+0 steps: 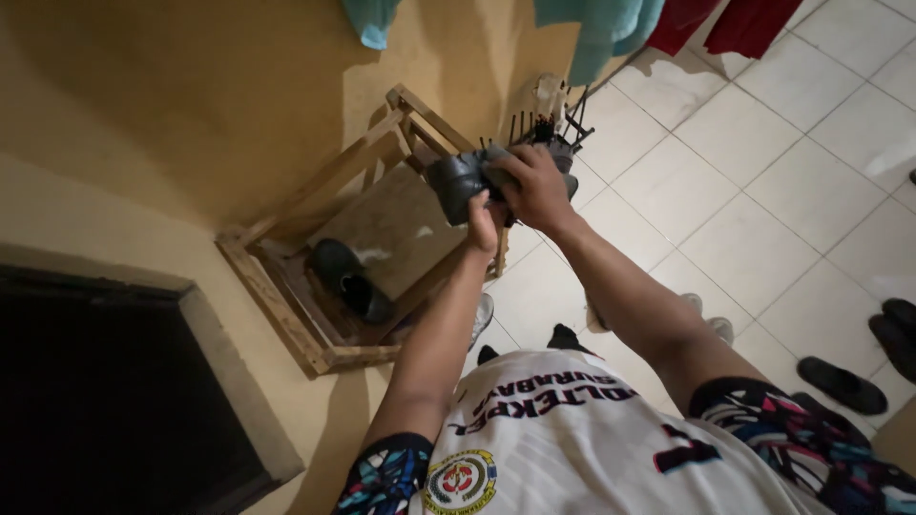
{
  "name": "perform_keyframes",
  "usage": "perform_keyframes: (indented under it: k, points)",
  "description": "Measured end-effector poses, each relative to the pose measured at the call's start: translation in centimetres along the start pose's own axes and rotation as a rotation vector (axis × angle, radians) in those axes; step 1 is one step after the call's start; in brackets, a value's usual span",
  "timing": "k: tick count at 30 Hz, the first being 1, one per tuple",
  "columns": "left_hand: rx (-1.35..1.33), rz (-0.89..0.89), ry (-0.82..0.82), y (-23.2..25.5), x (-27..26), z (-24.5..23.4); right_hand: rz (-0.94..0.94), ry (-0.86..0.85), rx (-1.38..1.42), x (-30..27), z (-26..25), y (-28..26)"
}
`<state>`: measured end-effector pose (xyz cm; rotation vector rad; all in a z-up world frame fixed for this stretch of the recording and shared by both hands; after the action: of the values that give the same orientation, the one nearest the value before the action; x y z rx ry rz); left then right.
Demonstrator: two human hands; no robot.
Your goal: Cleaning a black shoe with a brush while sitting on the floor
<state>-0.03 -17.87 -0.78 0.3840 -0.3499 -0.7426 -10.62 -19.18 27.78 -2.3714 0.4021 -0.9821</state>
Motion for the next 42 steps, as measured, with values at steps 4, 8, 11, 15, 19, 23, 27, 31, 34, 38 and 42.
perform_keyframes:
  k: [4,8,11,15,19,23,27,31,34,38,42]
  points:
    - [0.024,0.012,-0.011,-1.7,1.2,-0.4,-0.074,-0.053,0.013,1.2,-0.3,-1.0]
    - [-0.024,0.027,0.071,-2.3,1.3,-1.2,0.021,-0.096,-0.162,0.8,0.1,1.4]
    - [0.033,0.083,0.094,-2.3,1.7,-2.0,0.159,-0.056,-0.293,0.9,0.0,4.7]
    - [0.090,0.028,0.117,-1.5,1.4,0.0,0.258,-0.066,-0.308,0.7,-0.1,6.7]
    - [-0.048,-0.076,-0.053,-2.8,2.2,-1.4,0.043,-0.086,-0.207,1.5,1.1,3.7]
    - [0.124,-0.013,-0.027,-0.7,2.5,1.5,0.035,-0.135,-0.115,4.0,2.2,2.8]
    - [0.129,0.008,-0.075,-2.1,3.5,-0.8,0.109,-0.102,-0.050,5.1,3.1,4.2]
    - [0.203,0.019,-0.131,-2.3,3.3,-0.5,0.045,-0.230,0.039,4.2,3.8,3.7]
    - [0.332,-0.004,0.031,-3.6,2.9,-3.9,0.065,-0.249,0.142,2.5,3.9,5.1]
    - [0.584,0.260,0.030,-0.7,4.0,-2.1,0.102,-0.226,0.016,1.1,2.9,8.2]
    - [0.365,0.103,-0.012,-2.2,4.1,-3.7,0.330,-0.126,-0.203,0.2,0.8,11.6]
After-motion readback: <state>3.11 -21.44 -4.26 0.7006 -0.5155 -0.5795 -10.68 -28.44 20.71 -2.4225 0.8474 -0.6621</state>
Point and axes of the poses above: each hand's wrist, its own x-axis towards the middle knuckle, its own z-axis out of the palm, y = z × x, the point moved 9 cm from there along x, towards the middle knuckle, and after that the axes turned 14 degrees about z, right-handed, at the moved point
